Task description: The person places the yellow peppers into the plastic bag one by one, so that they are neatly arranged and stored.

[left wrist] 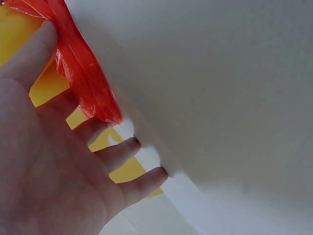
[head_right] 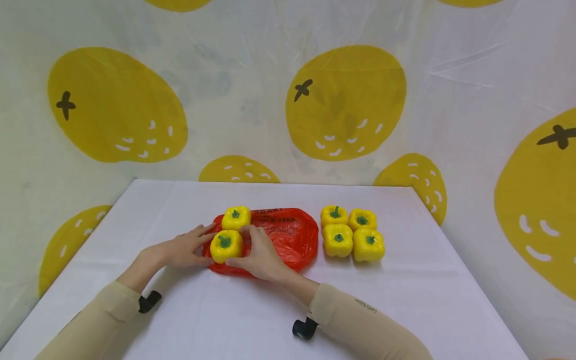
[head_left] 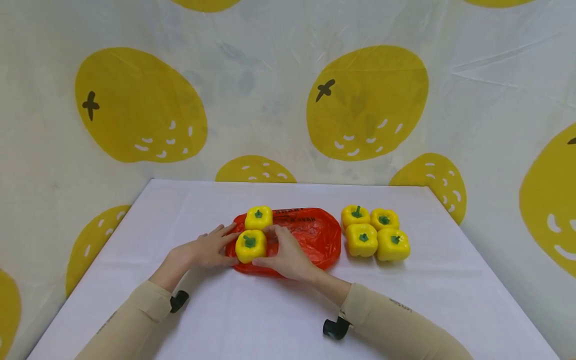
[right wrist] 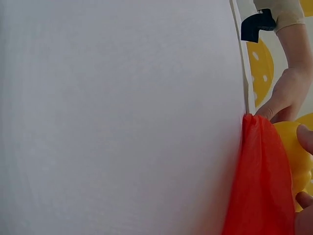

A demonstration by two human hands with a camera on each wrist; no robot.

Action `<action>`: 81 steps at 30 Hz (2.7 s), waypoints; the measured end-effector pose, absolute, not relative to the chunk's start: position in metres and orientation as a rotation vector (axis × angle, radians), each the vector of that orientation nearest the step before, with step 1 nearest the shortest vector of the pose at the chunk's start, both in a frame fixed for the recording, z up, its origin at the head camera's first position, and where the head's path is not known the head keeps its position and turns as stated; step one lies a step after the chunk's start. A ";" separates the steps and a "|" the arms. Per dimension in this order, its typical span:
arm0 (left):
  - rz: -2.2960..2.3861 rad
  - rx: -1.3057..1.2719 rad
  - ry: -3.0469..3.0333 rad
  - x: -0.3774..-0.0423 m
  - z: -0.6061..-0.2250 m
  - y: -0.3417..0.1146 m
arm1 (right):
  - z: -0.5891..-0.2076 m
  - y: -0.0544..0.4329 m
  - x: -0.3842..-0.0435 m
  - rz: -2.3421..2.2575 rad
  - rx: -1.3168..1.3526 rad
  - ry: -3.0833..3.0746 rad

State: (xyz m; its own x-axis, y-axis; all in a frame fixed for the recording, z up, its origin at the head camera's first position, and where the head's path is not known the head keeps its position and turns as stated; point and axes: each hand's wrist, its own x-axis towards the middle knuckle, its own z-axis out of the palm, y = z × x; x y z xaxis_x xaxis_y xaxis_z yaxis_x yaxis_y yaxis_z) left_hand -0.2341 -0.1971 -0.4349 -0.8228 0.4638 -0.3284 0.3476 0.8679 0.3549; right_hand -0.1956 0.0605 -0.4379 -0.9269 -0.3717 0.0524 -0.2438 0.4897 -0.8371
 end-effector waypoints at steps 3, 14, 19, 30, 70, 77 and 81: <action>0.391 0.603 2.629 -0.235 -0.434 -0.198 | -0.437 0.060 -0.195 -1.435 -0.542 2.587; 0.409 0.605 2.634 -0.236 -0.436 -0.201 | -0.434 0.069 -0.196 -1.410 -0.529 2.547; 0.444 0.630 2.648 -0.236 -0.440 -0.204 | -0.432 0.079 -0.196 -1.365 -0.563 2.528; 0.522 0.642 2.666 -0.233 -0.436 -0.212 | -0.415 0.104 -0.189 -1.351 -0.582 2.509; 0.496 0.533 2.640 -0.232 -0.434 -0.209 | -0.349 0.277 -0.204 -1.404 -0.492 2.701; 0.488 0.533 2.646 -0.232 -0.435 -0.209 | -0.348 0.303 -0.202 -1.374 -0.415 2.761; 0.480 0.536 2.642 -0.233 -0.437 -0.209 | -0.350 0.316 -0.200 -1.379 -0.409 2.773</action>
State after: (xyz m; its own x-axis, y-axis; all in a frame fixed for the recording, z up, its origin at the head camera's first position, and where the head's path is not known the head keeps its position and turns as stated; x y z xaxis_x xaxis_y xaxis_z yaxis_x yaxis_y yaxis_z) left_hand -0.2327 -0.2094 -0.4366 -0.8464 0.4314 -0.3123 0.2939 0.8674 0.4016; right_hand -0.1999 0.3156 -0.3501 -0.9655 -0.2404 0.1002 -0.2250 0.5760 -0.7859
